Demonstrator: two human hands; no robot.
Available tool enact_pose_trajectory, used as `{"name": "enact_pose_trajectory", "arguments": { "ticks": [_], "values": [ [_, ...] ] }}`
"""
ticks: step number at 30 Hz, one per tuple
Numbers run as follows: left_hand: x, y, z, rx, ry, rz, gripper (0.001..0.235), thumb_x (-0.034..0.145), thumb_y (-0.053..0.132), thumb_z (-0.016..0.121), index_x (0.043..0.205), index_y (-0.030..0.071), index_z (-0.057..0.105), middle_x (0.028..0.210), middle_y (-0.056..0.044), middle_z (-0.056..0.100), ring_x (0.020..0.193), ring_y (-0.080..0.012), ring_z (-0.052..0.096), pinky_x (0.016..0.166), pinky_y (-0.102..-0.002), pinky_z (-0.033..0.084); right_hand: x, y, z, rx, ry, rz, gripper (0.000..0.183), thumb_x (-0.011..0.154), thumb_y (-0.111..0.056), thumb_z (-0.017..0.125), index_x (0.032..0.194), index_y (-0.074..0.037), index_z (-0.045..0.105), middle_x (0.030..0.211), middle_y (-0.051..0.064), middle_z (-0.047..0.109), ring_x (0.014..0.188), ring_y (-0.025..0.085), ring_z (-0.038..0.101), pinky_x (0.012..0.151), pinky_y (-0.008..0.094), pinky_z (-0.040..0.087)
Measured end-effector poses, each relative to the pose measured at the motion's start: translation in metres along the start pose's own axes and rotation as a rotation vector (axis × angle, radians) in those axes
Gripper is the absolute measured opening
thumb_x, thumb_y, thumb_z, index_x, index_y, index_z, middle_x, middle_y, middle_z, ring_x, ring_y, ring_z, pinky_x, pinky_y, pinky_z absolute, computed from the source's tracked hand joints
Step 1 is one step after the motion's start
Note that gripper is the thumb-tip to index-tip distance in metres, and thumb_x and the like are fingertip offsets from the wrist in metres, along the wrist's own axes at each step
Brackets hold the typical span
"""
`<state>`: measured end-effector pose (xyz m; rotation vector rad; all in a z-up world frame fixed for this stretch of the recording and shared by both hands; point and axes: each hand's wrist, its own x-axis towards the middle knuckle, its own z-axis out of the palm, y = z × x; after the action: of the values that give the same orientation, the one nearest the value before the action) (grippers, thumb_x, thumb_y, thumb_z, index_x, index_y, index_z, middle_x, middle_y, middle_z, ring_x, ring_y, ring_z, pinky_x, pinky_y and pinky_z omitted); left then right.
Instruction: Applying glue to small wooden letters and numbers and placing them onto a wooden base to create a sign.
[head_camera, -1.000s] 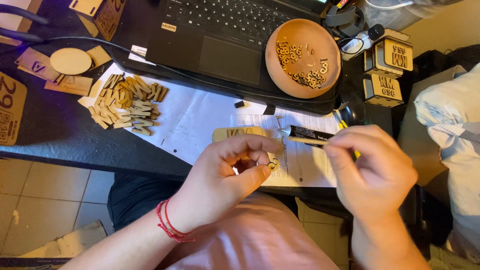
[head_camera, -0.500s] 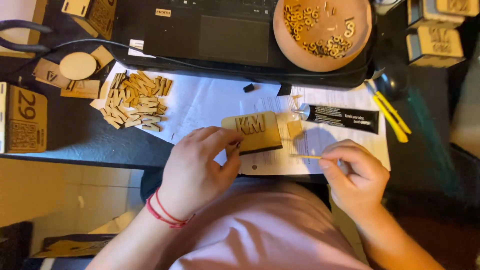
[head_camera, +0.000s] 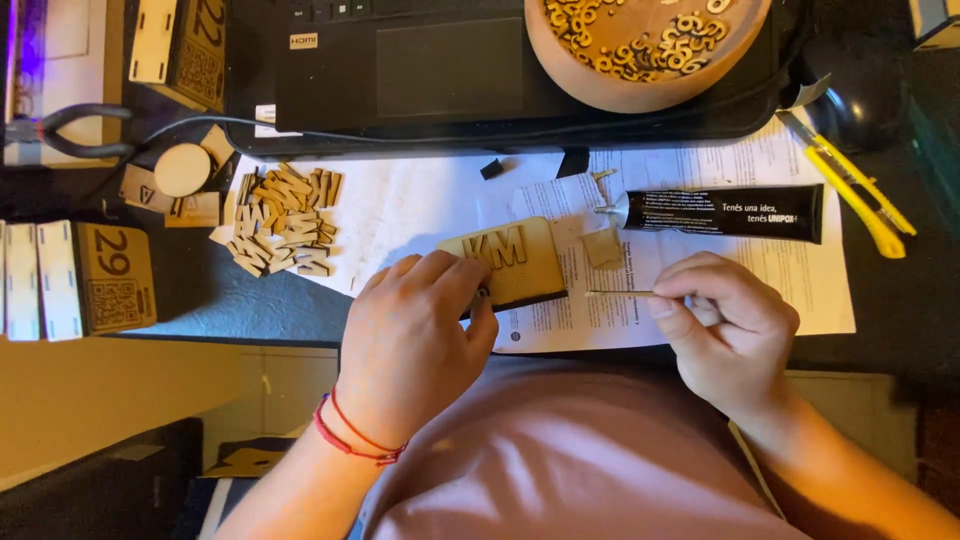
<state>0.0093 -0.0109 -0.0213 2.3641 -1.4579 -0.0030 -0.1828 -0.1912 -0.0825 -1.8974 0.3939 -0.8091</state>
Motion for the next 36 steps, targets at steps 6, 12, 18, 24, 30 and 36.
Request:
{"name": "enact_pose_trajectory", "arguments": {
  "ticks": [6, 12, 18, 24, 30, 36],
  "values": [
    [0.003, -0.001, -0.006, -0.069, -0.062, -0.072, 0.019, 0.082, 0.018, 0.063, 0.100, 0.016, 0.070, 0.082, -0.002, 0.069, 0.073, -0.0296, 0.061, 0.062, -0.043, 0.049, 0.002, 0.000, -0.002, 0.066, -0.021, -0.009, 0.006, 0.088, 0.003, 0.066, 0.091, 0.003, 0.060, 0.084, 0.016, 0.063, 0.067, 0.016, 0.055, 0.060, 0.023, 0.040],
    [0.005, -0.009, -0.008, -0.178, -0.104, -0.077, 0.012, 0.081, 0.016, 0.066, 0.092, 0.018, 0.070, 0.079, 0.000, 0.068, 0.075, -0.0297, 0.061, 0.063, -0.041, 0.049, 0.000, 0.001, -0.002, 0.042, -0.016, 0.002, 0.006, 0.089, 0.001, 0.065, 0.091, 0.003, 0.060, 0.085, 0.017, 0.064, 0.075, 0.020, 0.062, 0.067, 0.025, 0.046],
    [0.005, -0.014, -0.006, -0.255, -0.116, -0.052, 0.014, 0.085, 0.015, 0.066, 0.096, 0.015, 0.074, 0.090, -0.002, 0.072, 0.082, -0.0287, 0.064, 0.071, -0.041, 0.052, -0.001, -0.002, -0.002, 0.040, -0.005, 0.032, 0.005, 0.090, 0.002, 0.064, 0.092, 0.003, 0.060, 0.085, 0.016, 0.063, 0.071, 0.018, 0.056, 0.067, 0.025, 0.042],
    [0.004, -0.020, -0.006, -0.366, -0.098, -0.043, 0.018, 0.085, 0.012, 0.062, 0.100, 0.014, 0.072, 0.093, -0.003, 0.070, 0.082, -0.0266, 0.062, 0.071, -0.038, 0.051, -0.001, 0.003, 0.000, 0.048, 0.001, -0.012, 0.006, 0.090, 0.002, 0.064, 0.093, 0.004, 0.060, 0.079, 0.014, 0.061, 0.071, 0.019, 0.059, 0.067, 0.025, 0.048],
    [-0.003, -0.041, 0.006, -0.482, 0.148, 0.177, 0.021, 0.082, 0.005, 0.055, 0.098, 0.011, 0.067, 0.092, -0.007, 0.062, 0.079, -0.0245, 0.060, 0.077, -0.037, 0.046, -0.005, 0.006, 0.000, 0.000, 0.018, 0.007, 0.012, 0.091, -0.006, 0.062, 0.092, 0.006, 0.058, 0.079, 0.016, 0.061, 0.075, 0.025, 0.063, 0.073, 0.031, 0.053],
    [0.002, -0.055, 0.010, -0.369, 0.211, 0.476, 0.020, 0.097, 0.025, 0.054, 0.102, 0.014, 0.070, 0.102, -0.002, 0.067, 0.094, -0.0249, 0.062, 0.080, -0.039, 0.042, -0.001, -0.004, 0.003, -0.083, 0.024, 0.036, 0.011, 0.089, -0.002, 0.061, 0.086, 0.008, 0.056, 0.077, 0.019, 0.060, 0.072, 0.027, 0.062, 0.071, 0.032, 0.051]
  ]
}}
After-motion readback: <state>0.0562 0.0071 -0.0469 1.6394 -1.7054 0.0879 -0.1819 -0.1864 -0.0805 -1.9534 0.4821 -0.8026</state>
